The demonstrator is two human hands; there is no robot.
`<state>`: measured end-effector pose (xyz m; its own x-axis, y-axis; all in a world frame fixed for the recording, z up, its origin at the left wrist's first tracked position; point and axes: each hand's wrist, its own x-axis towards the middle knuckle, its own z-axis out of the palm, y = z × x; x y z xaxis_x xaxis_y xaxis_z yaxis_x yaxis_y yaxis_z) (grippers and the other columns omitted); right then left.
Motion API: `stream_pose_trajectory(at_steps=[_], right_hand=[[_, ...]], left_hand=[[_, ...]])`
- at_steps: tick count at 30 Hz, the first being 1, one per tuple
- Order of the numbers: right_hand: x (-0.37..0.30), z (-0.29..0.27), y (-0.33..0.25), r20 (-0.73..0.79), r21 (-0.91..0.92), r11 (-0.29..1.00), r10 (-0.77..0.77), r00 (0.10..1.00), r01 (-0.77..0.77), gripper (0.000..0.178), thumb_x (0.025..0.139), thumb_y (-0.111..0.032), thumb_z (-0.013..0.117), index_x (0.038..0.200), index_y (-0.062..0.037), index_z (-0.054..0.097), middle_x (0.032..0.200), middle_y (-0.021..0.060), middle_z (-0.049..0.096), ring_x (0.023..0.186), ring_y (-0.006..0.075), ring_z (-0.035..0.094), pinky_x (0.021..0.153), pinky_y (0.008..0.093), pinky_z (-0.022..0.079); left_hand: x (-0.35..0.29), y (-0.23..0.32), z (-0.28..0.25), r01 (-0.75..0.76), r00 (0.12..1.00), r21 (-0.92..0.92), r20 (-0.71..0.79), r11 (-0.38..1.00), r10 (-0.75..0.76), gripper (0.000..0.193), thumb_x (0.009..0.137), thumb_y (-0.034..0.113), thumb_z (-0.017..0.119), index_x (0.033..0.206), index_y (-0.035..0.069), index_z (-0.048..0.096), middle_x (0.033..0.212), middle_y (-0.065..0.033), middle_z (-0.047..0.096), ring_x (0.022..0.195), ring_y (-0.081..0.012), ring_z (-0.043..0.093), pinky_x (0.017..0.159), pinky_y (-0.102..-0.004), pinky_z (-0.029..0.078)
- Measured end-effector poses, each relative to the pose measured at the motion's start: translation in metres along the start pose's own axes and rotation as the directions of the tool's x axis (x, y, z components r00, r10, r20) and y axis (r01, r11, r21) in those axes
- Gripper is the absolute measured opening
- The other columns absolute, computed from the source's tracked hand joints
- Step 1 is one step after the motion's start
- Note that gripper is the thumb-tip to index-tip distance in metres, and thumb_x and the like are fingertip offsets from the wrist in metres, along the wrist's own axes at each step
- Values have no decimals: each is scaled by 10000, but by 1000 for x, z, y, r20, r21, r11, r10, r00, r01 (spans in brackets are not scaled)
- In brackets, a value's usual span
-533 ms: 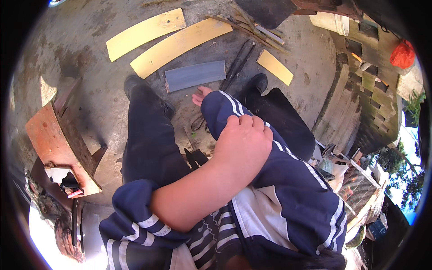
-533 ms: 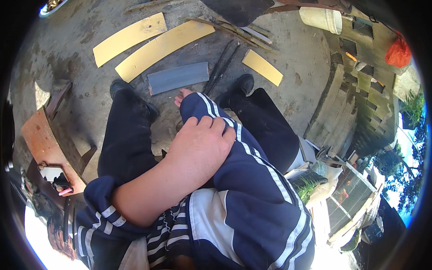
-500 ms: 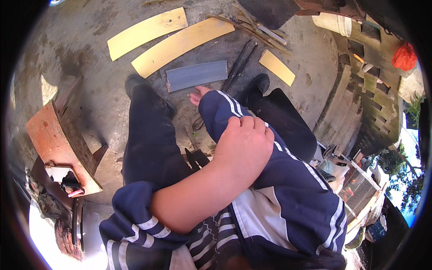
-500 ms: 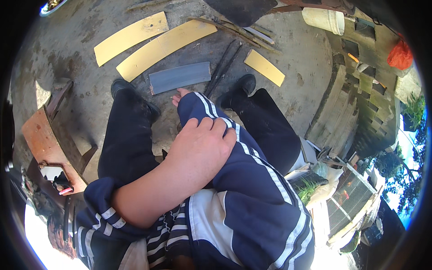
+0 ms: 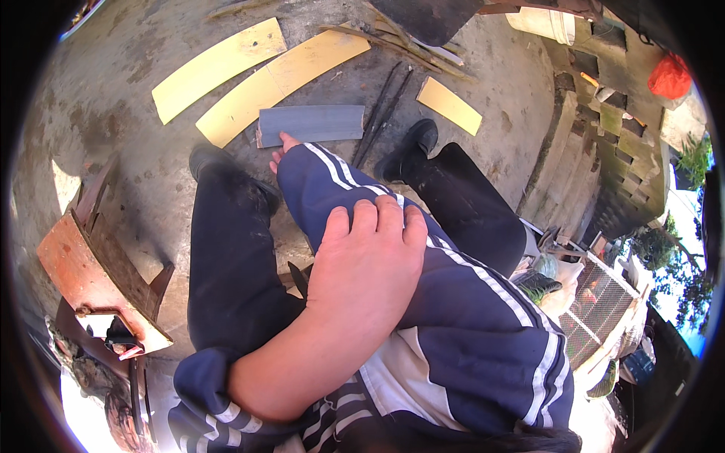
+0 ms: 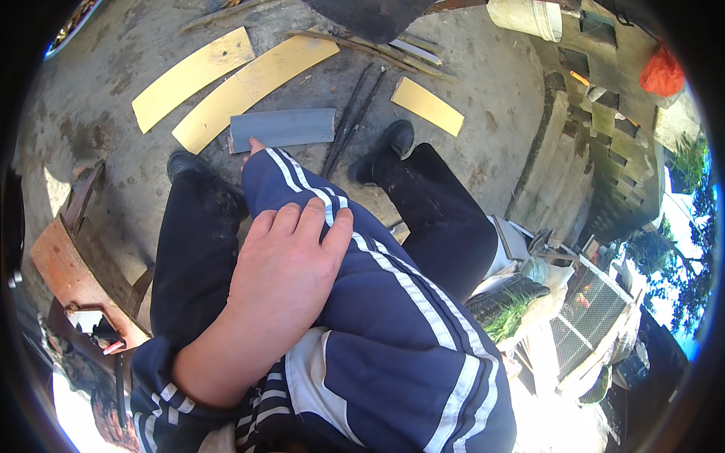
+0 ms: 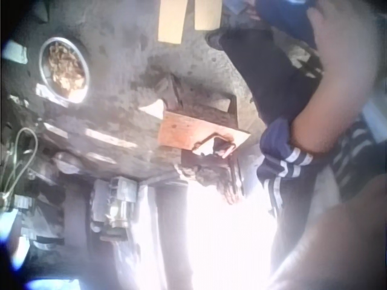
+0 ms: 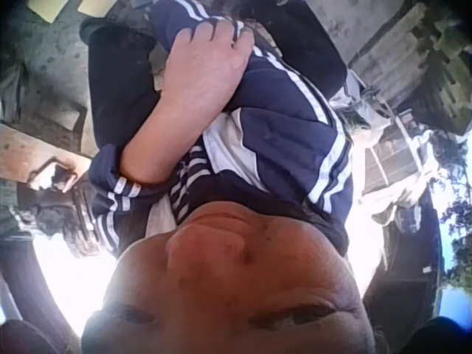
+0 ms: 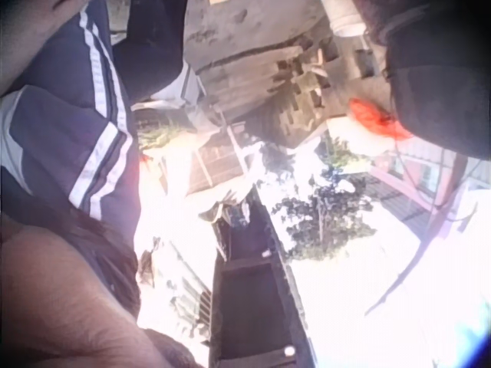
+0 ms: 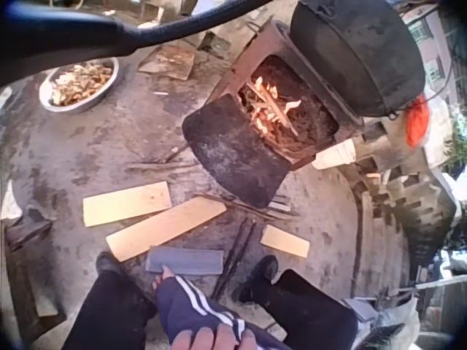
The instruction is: The person sits on the ground and uses a pair of shears to cut thin wooden sticks. They then place the sticks into a small metal stove to feed the fire. The person also handles larger pieces of wood, breaking them by hand and adding them to the stove.
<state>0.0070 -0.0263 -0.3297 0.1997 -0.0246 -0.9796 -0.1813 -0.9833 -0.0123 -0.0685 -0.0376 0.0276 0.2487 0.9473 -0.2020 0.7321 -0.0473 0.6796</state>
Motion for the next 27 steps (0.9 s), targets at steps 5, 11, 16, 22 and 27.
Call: stream_pose_trajectory(at_steps=[5, 11, 16, 22, 27], right_hand=[[7, 7, -14, -24, 142, 990, -20, 1000, 24, 360, 913, -290, 584, 1197, -101, 469, 1155, 85, 538, 1004, 203, 568, 758, 349, 499], [5, 16, -28, -5, 311, 948, -71, 997, 69, 338, 916, -295, 582, 1172, -98, 484, 1135, 75, 547, 985, 194, 571, 748, 340, 498], [2, -18, -17, 155, 393, 896, -287, 945, 208, 248, 933, -274, 558, 1078, -78, 508, 986, 53, 569, 873, 152, 579, 657, 252, 509], [-48, -103, -21, 187, 245, 909, -385, 904, 336, 83, 914, -157, 582, 981, -128, 543, 921, 9, 615, 790, 118, 596, 649, 276, 505], [-124, -172, -25, 413, 145, 885, -460, 786, 442, 60, 918, -139, 564, 973, -116, 554, 925, 14, 621, 797, 121, 610, 667, 280, 522]], left_hand=[[1, -3, -1, 8, 1000, -23, -16, 1000, -8, 367, 776, 149, 560, 1126, 43, 590, 1060, -131, 593, 939, -235, 552, 826, -362, 401], [0, -5, -4, 7, 1000, -41, -14, 999, -7, 368, 774, 143, 565, 1127, 43, 593, 1053, -129, 593, 936, -233, 558, 822, -360, 403], [0, -4, 0, -4, 1000, -14, 1, 1000, 4, 371, 747, 129, 597, 1109, 48, 595, 984, -102, 598, 883, -217, 578, 766, -346, 413], [4, -4, 6, -5, 1000, 69, -22, 998, 7, 388, 739, 118, 628, 1119, 61, 574, 980, -101, 598, 920, -230, 588, 785, -359, 441], [10, -9, -12, 105, 993, 6, -46, 994, -105, 397, 782, 154, 651, 1147, 58, 530, 992, -120, 594, 929, -275, 595, 780, -381, 470]])
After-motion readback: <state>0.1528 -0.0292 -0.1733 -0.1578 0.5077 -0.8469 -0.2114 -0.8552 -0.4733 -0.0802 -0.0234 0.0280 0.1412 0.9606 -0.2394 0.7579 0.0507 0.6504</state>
